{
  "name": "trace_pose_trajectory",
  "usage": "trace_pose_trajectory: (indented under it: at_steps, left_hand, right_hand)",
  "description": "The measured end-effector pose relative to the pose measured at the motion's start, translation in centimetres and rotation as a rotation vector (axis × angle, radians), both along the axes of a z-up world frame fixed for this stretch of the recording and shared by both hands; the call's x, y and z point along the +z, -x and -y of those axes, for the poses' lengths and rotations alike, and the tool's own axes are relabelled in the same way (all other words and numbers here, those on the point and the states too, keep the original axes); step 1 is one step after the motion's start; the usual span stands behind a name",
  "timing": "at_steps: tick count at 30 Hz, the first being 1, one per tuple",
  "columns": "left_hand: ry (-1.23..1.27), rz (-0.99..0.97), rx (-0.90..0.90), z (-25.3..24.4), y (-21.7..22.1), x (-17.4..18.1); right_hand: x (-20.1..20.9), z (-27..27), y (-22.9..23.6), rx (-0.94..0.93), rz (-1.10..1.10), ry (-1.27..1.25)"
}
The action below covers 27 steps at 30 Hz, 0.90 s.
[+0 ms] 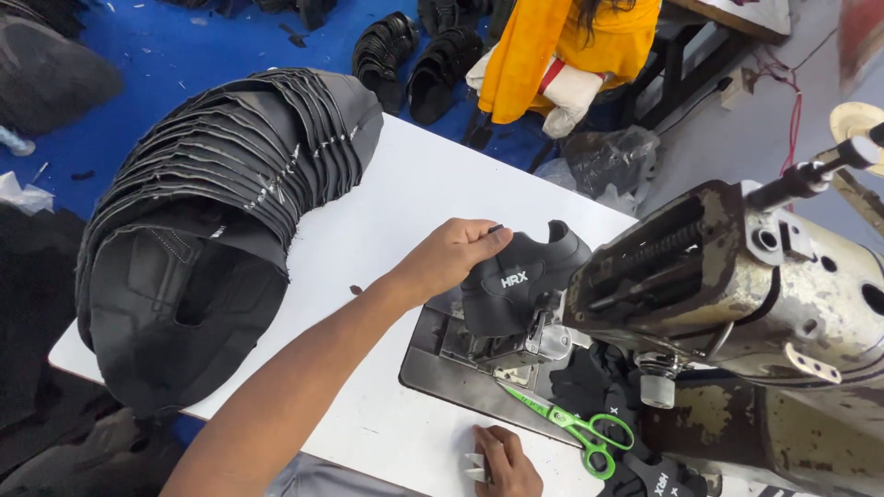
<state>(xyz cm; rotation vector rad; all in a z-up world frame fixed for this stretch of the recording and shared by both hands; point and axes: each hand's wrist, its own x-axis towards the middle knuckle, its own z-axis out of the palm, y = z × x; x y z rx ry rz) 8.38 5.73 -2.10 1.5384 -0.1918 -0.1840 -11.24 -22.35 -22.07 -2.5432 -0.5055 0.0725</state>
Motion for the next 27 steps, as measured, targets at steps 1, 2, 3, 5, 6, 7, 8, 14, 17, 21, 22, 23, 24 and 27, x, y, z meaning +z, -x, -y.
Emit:
trace_pose_trajectory:
  at_steps: [1, 2, 3, 5, 6, 7, 8, 14, 17, 21, 22, 23, 24, 27]
  left_hand:
    - [-0.089, -0.009, 0.014, 0.0, 0.2, 0.4]
    - [-0.089, -0.008, 0.011, -0.1, 0.3, 0.8]
    - [-0.212, -0.024, 0.012, -0.1, 0.4, 1.2]
    - [-0.337, -0.039, 0.009, 0.0, 0.5, 1.5]
    - [-0.31, -0.007, 0.006, 0.0, 0.5, 1.5]
    - [-0.283, 0.026, 0.004, 0.0, 0.5, 1.5]
    - [-0.284, 0.027, 0.003, 0.0, 0.4, 0.9]
    - [-0.077, 0.046, 0.039, 0.4, 0.6, -0.6]
    - [-0.032, -0.028, 0.012, 0.4, 0.9, -0.5]
    - [-0.086, -0.033, 0.014, 0.0, 2.0, 1.4]
    - [-0.125, 0.005, -0.028, -0.1, 2.4, 2.2]
    - [-0.127, 0.007, -0.029, -0.1, 2.5, 2.1]
    - [-0.173, 0.093, -0.011, -0.2, 2.6, 1.9]
    - [-0.191, 0.144, 0.022, 0.2, 2.7, 1.8]
  right_hand:
    - [0.3, -0.2, 0.0, -0.004, 0.024, 0.01]
    - [0.2, -0.3, 0.1, -0.007, 0.025, 0.01]
    - [0.1, -0.4, 0.2, -0.039, 0.057, 0.026]
    - [0.0, -0.6, 0.4, -0.075, 0.089, 0.042]
    - [0.2, -0.7, 0.4, -0.087, 0.053, 0.058]
    - [0.3, -0.8, 0.3, -0.099, 0.018, 0.074]
    - [0.3, -0.8, 0.4, -0.1, 0.019, 0.073]
    - [0.9, -1.2, 0.5, -0.099, 0.104, 0.043]
    - [1.8, -1.5, 0.7, -0.111, 0.075, 0.043]
    - [1.9, -1.7, 0.7, -0.125, 0.076, 0.024]
    - [1.8, -1.7, 0.7, -0.133, 0.091, 0.017]
    - [1.8, -1.7, 0.6, -0.134, 0.092, 0.015]
    - [1.9, -1.6, 0.7, -0.128, 0.07, 0.019]
    - [2.0, -1.7, 0.8, -0.119, 0.068, 0.014]
